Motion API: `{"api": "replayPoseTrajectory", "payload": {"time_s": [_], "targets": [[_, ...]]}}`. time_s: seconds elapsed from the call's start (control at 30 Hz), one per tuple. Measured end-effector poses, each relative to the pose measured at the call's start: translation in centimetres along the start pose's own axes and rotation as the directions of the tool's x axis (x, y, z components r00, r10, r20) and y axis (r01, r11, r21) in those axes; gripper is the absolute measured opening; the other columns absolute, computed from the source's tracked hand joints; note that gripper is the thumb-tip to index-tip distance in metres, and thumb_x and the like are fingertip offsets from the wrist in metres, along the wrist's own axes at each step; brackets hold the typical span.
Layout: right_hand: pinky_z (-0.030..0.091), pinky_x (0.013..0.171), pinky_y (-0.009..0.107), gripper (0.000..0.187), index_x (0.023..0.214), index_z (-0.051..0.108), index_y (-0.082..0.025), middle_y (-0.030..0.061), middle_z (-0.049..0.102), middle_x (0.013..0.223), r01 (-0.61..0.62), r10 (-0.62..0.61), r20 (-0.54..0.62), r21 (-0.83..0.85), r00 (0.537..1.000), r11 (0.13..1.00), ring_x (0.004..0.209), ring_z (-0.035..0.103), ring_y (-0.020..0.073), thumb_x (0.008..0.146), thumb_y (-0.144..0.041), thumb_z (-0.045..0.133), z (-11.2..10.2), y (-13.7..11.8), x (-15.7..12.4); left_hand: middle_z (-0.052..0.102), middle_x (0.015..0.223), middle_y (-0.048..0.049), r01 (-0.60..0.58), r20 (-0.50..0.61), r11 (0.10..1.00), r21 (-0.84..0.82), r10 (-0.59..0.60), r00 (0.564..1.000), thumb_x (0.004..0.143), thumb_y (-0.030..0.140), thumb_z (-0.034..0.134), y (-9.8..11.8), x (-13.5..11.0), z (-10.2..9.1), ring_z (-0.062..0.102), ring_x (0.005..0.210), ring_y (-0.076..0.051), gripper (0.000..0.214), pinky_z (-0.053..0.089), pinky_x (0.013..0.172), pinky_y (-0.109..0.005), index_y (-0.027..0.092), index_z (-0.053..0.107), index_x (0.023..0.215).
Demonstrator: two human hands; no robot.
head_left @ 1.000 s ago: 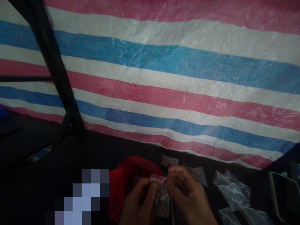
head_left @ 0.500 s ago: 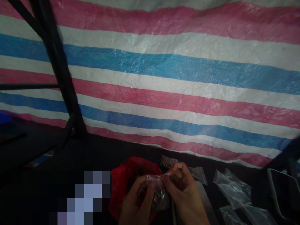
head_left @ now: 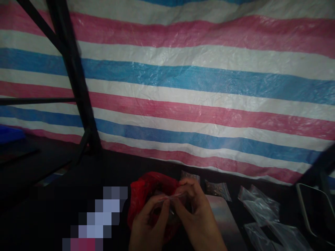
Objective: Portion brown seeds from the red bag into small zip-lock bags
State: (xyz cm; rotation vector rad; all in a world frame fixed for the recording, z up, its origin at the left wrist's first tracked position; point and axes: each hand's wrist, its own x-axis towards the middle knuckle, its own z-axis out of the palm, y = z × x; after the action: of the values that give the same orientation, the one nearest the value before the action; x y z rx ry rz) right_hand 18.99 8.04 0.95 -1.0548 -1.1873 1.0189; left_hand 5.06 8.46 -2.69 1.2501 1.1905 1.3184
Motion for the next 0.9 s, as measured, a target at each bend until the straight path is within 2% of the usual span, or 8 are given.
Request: {"api": "replayPoseTrajectory", "payload": {"time_s": [0.17,0.23,0.3,0.37,0.43,0.53,0.67,0.9], "targets": [[0.051,0.069,0.024,0.023,0.101,0.06,-0.025,-0.0028,0.069,0.084,0.028,-0.028,0.005,-0.067,1.0,0.997,0.078,0.065,0.0161,0.083,-0.027,0.075,0.0,-0.8,-0.5,0.085,0.096,-0.0039,-0.035,0.079,0.999,0.037,0.032,0.996,0.088,0.054,0.073,0.6,-0.1,-0.5,0.08,0.094,-0.025,0.031,0.064,0.086,-0.029,0.025,0.084,0.086],[0.05,0.065,0.024,0.021,0.094,0.06,-0.025,-0.0033,0.068,0.079,0.054,-0.057,-0.042,-0.087,0.997,0.995,0.073,0.064,0.0157,0.082,-0.03,0.076,-0.4,-1.6,-0.2,0.086,0.111,-0.004,-0.048,0.105,0.998,0.038,0.044,0.993,0.09,0.053,0.071,0.2,0.0,-0.4,0.078,0.109,-0.027,0.03,0.062,0.099,-0.033,0.028,0.086,0.097],[0.051,0.063,0.025,0.024,0.091,0.061,-0.025,-0.0022,0.069,0.078,0.086,-0.104,-0.179,-0.109,0.978,0.99,0.071,0.065,0.0168,0.08,-0.038,0.078,-1.6,-2.2,0.5,0.08,0.131,-0.0039,-0.089,0.083,0.995,0.034,0.086,0.993,0.09,0.051,0.073,-0.4,0.1,-0.3,0.072,0.126,-0.028,0.04,0.057,0.11,-0.039,0.031,0.08,0.123],[0.054,0.066,0.028,0.031,0.093,0.061,-0.024,0.0003,0.072,0.082,0.094,-0.165,-0.383,-0.197,0.909,0.976,0.075,0.069,0.0195,0.078,-0.046,0.077,-3.5,-2.3,1.6,0.072,0.146,-0.0047,-0.121,0.027,0.992,0.03,0.12,0.992,0.089,0.05,0.075,-1.0,0.2,-0.2,0.067,0.134,-0.028,0.058,0.055,0.114,-0.044,0.032,0.066,0.144],[0.056,0.072,0.031,0.037,0.099,0.062,-0.024,0.0032,0.076,0.091,-0.01,-0.199,-0.545,-0.356,0.814,0.935,0.081,0.073,0.0221,0.078,-0.054,0.071,-5.8,-1.9,2.8,0.069,0.149,-0.0064,-0.129,-0.027,0.991,0.031,0.13,0.991,0.091,0.051,0.073,-1.3,0.4,-0.2,0.068,0.132,-0.028,0.063,0.057,0.112,-0.045,0.031,0.06,0.149],[0.056,0.074,0.035,0.033,0.092,0.065,-0.022,0.0098,0.078,0.093,-0.142,-0.19,-0.611,-0.452,0.768,0.881,0.083,0.075,0.0277,0.075,-0.05,0.067,-8.7,-0.8,4.1,0.071,0.145,-0.0084,-0.114,-0.068,0.993,0.036,0.116,0.991,0.094,0.057,0.067,-1.2,0.6,-0.5,0.072,0.123,-0.027,0.058,0.061,0.105,-0.044,0.028,0.063,0.144],[0.052,0.072,0.039,0.019,0.079,0.069,-0.023,0.0134,0.079,0.082,-0.293,-0.158,-0.622,-0.558,0.767,0.776,0.08,0.075,0.0343,0.073,-0.041,0.065,-11.0,0.5,4.1,0.075,0.134,-0.0102,-0.097,-0.11,0.994,0.041,0.101,0.989,0.089,0.064,0.069,-0.9,0.8,-0.9,0.074,0.116,-0.028,0.06,0.064,0.097,-0.041,0.026,0.068,0.137],[0.053,0.08,0.037,0.024,0.092,0.078,-0.021,0.014,0.083,0.096,-0.37,-0.12,-0.565,-0.672,0.816,0.641,0.09,0.078,0.0319,0.083,-0.034,0.059,-13.8,0.8,3.1,0.074,0.134,-0.0106,-0.083,-0.151,0.992,0.095,0.096,0.984,0.086,0.067,0.069,-0.3,0.6,-1.4,0.074,0.115,-0.03,0.06,0.065,0.091,-0.041,0.026,0.069,0.13]]}}
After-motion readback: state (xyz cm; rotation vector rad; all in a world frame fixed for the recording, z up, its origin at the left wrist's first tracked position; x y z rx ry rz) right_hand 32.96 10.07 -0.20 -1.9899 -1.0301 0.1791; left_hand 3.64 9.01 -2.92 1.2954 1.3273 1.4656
